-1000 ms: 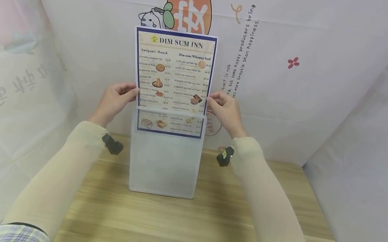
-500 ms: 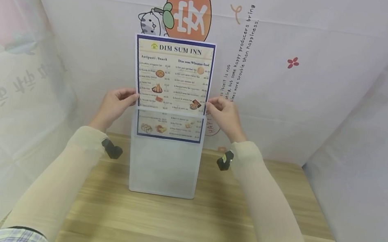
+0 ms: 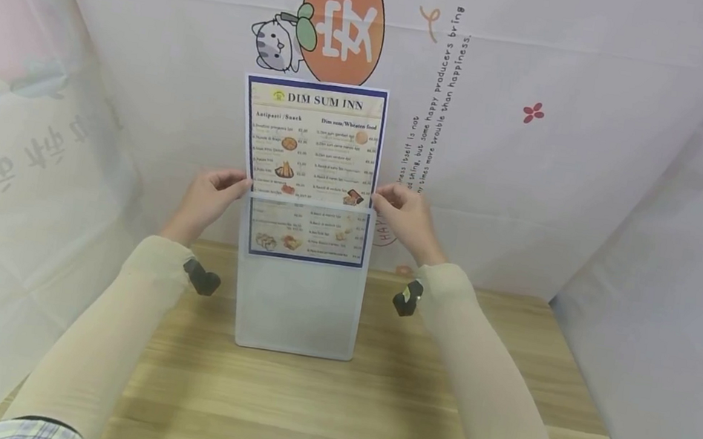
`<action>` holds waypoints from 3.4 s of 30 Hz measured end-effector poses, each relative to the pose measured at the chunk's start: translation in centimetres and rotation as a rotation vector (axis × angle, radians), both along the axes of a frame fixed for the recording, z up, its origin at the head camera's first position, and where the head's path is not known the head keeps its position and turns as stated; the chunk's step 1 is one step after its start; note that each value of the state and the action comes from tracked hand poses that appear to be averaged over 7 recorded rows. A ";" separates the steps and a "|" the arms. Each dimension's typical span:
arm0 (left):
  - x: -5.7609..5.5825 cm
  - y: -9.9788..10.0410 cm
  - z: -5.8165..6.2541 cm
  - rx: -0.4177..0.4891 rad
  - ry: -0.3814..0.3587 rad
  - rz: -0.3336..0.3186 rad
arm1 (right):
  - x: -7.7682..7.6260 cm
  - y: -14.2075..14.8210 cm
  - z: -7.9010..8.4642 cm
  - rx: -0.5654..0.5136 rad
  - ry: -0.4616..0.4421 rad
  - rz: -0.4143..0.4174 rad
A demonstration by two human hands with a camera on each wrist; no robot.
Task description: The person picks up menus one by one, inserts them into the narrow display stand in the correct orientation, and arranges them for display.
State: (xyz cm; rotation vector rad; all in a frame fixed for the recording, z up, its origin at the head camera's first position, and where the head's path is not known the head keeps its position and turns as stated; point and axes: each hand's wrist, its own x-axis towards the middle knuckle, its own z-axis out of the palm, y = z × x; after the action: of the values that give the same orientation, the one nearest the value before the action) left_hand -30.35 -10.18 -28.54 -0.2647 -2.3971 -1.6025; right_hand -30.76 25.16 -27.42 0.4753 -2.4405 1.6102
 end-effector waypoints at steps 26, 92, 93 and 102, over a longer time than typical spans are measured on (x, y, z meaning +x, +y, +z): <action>0.0 -0.1 -1.1 -0.065 -0.011 0.002 | -0.4 0.3 -2.3 -0.014 -0.010 0.012; -1.3 0.0 0.8 -0.030 0.010 0.004 | -0.9 0.3 0.2 0.070 0.055 -0.025; -1.3 0.0 0.6 -0.033 0.012 0.002 | -0.8 0.3 0.1 0.072 0.051 -0.025; -1.1 -0.1 -0.1 -0.059 0.016 0.012 | -0.5 0.5 -0.7 0.066 0.040 -0.002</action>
State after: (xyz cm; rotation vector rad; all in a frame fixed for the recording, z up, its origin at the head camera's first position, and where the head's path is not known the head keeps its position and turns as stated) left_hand -31.44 -10.29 -28.66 -0.2725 -2.4318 -1.5210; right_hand -31.26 25.64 -28.11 0.5100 -2.4697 1.5082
